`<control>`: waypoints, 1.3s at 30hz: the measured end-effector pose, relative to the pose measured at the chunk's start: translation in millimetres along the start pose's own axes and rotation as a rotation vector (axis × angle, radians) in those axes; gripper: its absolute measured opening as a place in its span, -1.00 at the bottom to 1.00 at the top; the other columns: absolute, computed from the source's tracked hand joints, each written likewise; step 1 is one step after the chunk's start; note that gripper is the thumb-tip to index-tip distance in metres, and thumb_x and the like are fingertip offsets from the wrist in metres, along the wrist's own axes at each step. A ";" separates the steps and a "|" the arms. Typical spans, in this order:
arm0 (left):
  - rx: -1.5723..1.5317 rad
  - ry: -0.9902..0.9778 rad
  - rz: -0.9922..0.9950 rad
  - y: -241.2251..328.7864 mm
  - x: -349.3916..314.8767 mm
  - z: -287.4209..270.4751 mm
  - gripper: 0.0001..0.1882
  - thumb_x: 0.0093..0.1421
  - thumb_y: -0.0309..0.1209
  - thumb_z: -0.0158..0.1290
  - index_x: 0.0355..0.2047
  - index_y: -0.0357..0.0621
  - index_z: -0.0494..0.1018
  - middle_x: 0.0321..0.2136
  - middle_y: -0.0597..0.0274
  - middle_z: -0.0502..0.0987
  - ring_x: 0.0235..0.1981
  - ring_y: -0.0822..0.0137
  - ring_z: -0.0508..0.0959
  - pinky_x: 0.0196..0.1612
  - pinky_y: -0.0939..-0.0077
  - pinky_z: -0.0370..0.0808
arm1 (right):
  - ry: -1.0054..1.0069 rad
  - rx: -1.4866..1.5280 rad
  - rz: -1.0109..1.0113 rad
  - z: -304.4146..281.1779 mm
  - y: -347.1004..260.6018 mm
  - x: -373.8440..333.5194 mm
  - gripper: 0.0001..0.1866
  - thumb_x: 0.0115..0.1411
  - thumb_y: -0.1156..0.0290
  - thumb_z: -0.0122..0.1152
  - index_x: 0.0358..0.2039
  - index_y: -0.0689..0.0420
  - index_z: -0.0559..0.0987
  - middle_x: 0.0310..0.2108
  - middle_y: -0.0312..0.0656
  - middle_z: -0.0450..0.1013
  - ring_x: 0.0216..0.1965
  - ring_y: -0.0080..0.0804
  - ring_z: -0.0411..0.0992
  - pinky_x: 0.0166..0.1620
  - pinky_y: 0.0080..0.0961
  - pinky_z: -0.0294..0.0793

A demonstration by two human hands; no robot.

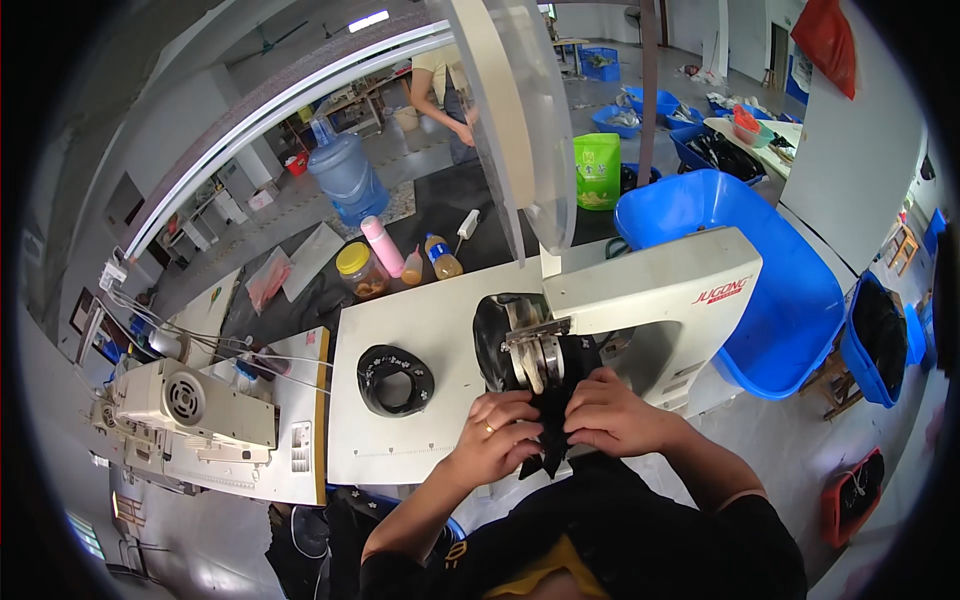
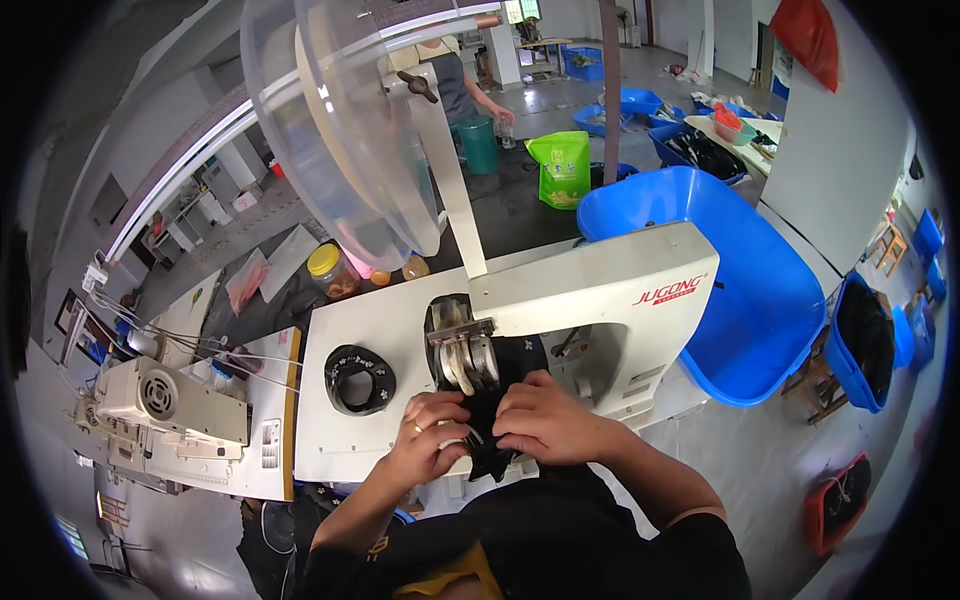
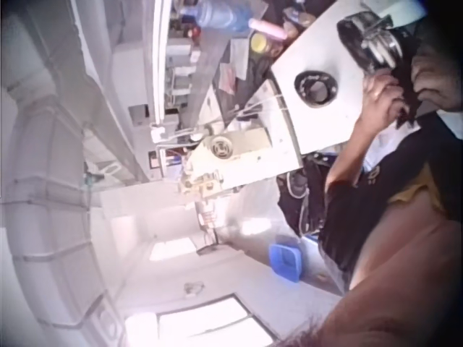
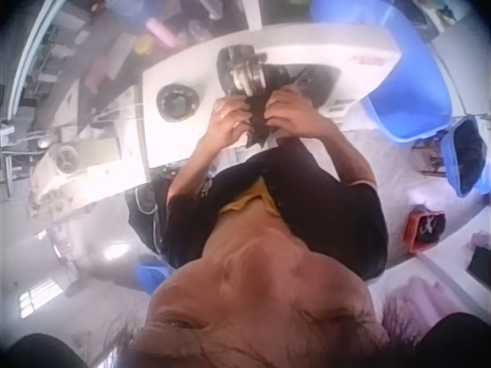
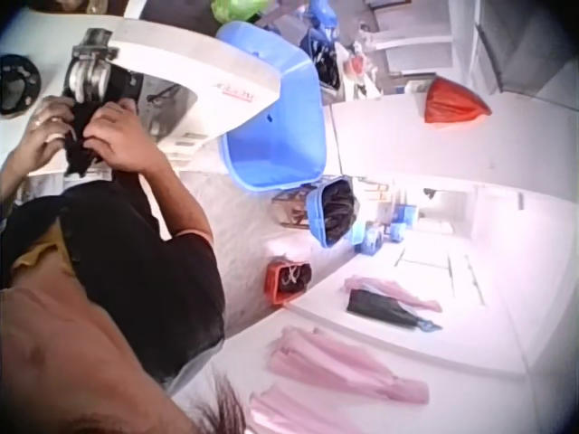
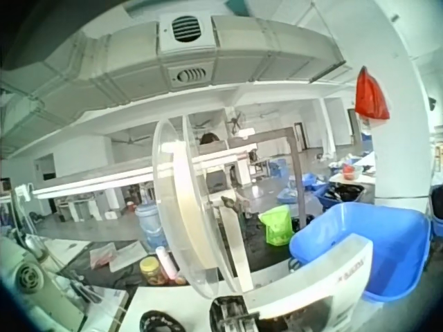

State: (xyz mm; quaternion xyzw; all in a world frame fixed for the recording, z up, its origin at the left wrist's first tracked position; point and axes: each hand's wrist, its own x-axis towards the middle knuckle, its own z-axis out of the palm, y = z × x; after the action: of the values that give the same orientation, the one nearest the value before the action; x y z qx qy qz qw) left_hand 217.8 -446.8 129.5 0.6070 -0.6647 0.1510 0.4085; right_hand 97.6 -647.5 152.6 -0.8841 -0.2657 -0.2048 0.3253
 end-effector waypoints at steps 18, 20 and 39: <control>-0.143 0.173 -0.179 8.1 24.0 5.7 -0.85 0.08 -0.46 0.07 -0.44 -0.05 0.28 -0.50 0.33 0.51 -0.54 0.30 0.45 -0.31 0.41 0.23 | 0.155 0.208 0.079 -16.5 18.6 3.7 -0.78 0.00 0.29 0.26 -0.54 0.06 0.40 -0.50 -0.28 0.37 -0.39 -0.34 0.35 -0.16 -0.36 0.21; -0.176 0.192 -0.217 6.1 26.8 5.2 -0.87 0.08 -0.47 0.07 -0.44 -0.07 0.30 -0.52 0.31 0.50 -0.57 0.28 0.43 -0.33 0.39 0.23 | 0.081 0.136 0.165 -20.4 27.8 6.5 -0.76 -0.02 0.24 0.28 -0.54 0.07 0.41 -0.55 -0.26 0.35 -0.40 -0.31 0.35 -0.13 -0.34 0.18; -0.978 0.366 -0.669 -15.3 31.8 2.7 -0.75 0.10 -0.65 0.04 -0.26 -0.14 0.23 -0.35 0.33 0.43 -0.29 0.57 0.40 -0.18 0.71 0.31 | 0.398 1.055 0.481 6.2 68.1 -3.6 -0.72 0.08 0.29 0.24 -0.29 0.21 0.49 -0.38 -0.35 0.43 -0.34 -0.61 0.34 -0.25 -0.66 0.30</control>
State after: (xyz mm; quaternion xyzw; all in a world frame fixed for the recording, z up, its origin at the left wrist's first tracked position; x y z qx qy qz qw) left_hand 233.4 -473.7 146.4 0.4893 -0.3499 -0.2055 0.7719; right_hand 137.1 -688.5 114.5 -0.5837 -0.0582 -0.1277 0.7998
